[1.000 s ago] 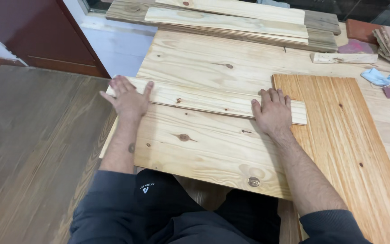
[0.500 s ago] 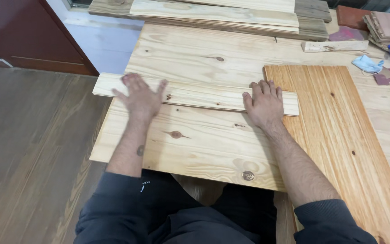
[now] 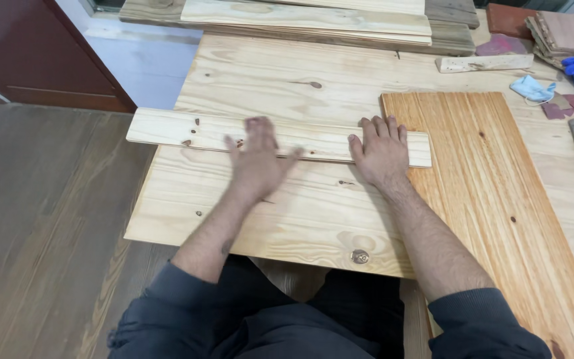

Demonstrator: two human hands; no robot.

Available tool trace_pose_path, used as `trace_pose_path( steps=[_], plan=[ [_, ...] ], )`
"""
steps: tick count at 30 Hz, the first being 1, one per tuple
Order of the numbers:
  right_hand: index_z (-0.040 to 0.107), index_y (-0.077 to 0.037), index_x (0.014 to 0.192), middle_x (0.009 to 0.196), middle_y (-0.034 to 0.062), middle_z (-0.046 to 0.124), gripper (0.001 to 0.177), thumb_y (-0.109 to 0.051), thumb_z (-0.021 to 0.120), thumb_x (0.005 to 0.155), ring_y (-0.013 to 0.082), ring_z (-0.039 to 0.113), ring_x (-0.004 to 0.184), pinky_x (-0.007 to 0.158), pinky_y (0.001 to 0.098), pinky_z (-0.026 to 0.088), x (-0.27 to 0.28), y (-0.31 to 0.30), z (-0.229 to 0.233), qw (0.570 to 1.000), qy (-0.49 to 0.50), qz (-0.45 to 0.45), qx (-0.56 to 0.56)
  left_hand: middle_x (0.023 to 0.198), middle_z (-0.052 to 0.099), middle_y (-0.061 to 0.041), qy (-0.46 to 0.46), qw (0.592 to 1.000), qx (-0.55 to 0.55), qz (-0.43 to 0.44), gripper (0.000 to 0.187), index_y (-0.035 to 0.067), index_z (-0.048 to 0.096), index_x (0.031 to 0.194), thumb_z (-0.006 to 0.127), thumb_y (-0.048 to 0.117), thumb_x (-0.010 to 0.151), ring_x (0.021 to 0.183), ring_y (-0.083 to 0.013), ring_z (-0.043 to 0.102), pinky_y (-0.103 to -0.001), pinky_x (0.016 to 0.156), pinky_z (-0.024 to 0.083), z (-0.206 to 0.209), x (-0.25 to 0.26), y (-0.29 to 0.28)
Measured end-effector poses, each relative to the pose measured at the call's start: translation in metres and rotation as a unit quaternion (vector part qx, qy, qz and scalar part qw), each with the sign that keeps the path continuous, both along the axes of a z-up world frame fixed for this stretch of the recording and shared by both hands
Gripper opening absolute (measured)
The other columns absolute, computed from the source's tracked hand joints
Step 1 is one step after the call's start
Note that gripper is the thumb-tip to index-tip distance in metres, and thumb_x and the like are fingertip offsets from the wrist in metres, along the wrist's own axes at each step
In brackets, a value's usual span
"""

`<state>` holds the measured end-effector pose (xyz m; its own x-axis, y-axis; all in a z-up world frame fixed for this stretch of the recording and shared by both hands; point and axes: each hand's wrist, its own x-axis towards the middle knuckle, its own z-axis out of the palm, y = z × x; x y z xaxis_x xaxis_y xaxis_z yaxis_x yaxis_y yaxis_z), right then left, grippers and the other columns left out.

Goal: The person sands a long, light-colored wooden plank on a workbench using a piece of sandpaper held in their right hand. They rub the sandpaper back and forth along the length of the plank, occasionally flipping the plank over to sand the other side.

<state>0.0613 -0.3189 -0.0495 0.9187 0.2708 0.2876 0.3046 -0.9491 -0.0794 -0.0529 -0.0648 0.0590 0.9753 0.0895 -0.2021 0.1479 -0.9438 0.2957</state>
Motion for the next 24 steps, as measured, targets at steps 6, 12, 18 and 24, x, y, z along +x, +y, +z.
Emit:
trace_pose_path(
  steps=[6, 12, 18, 24],
  plan=[
    [0.055, -0.014, 0.148, 0.152, 0.0175, 0.053, 0.065, -0.063, 0.032, 0.110, 0.0373, 0.034, 0.152, 0.123, 0.0568, 0.020, -0.012, 0.005, 0.021, 0.999, 0.022, 0.014, 0.021, 0.174, 0.008, -0.016, -0.007, 0.995, 0.002, -0.100, 0.094, 0.006, 0.012, 0.165, 0.016, 0.074, 0.100, 0.162, -0.0284, 0.001, -0.075, 0.117, -0.011, -0.001, -0.013, -0.018],
    [0.060, -0.006, 0.131, 0.150, 0.0159, 0.050, 0.068, -0.067, 0.049, 0.104, 0.0372, 0.026, 0.155, 0.123, 0.0604, 0.024, -0.022, 0.007, 0.041, 0.996, 0.038, 0.046, 0.062, 0.172, 0.014, -0.022, -0.074, 0.997, 0.003, 0.008, 0.098, 0.001, 0.017, 0.164, 0.022, 0.075, 0.101, 0.161, -0.0317, 0.008, -0.074, 0.118, 0.000, -0.009, -0.004, -0.018],
    [0.050, -0.006, 0.125, 0.114, 0.0119, 0.053, 0.066, -0.060, 0.070, 0.094, 0.0320, 0.055, 0.128, 0.124, 0.0615, 0.006, -0.020, -0.003, 0.036, 0.984, -0.068, 0.105, 0.124, 0.172, 0.020, -0.017, -0.233, 0.966, 0.064, -0.097, 0.104, 0.004, 0.021, 0.163, 0.029, 0.082, 0.095, 0.160, -0.0290, 0.015, -0.074, 0.119, -0.009, -0.040, 0.005, -0.060],
    [0.056, -0.012, 0.114, 0.094, 0.0050, 0.062, 0.069, -0.063, 0.084, 0.076, 0.0253, 0.069, 0.096, 0.106, 0.0459, 0.045, -0.029, -0.001, 0.052, 0.972, -0.190, 0.122, 0.068, 0.167, 0.028, -0.020, -0.285, 0.950, 0.083, -0.102, 0.113, 0.002, 0.024, 0.161, 0.033, 0.087, 0.088, 0.158, -0.0321, 0.019, -0.079, 0.118, -0.003, -0.032, 0.002, -0.074]
  ],
)
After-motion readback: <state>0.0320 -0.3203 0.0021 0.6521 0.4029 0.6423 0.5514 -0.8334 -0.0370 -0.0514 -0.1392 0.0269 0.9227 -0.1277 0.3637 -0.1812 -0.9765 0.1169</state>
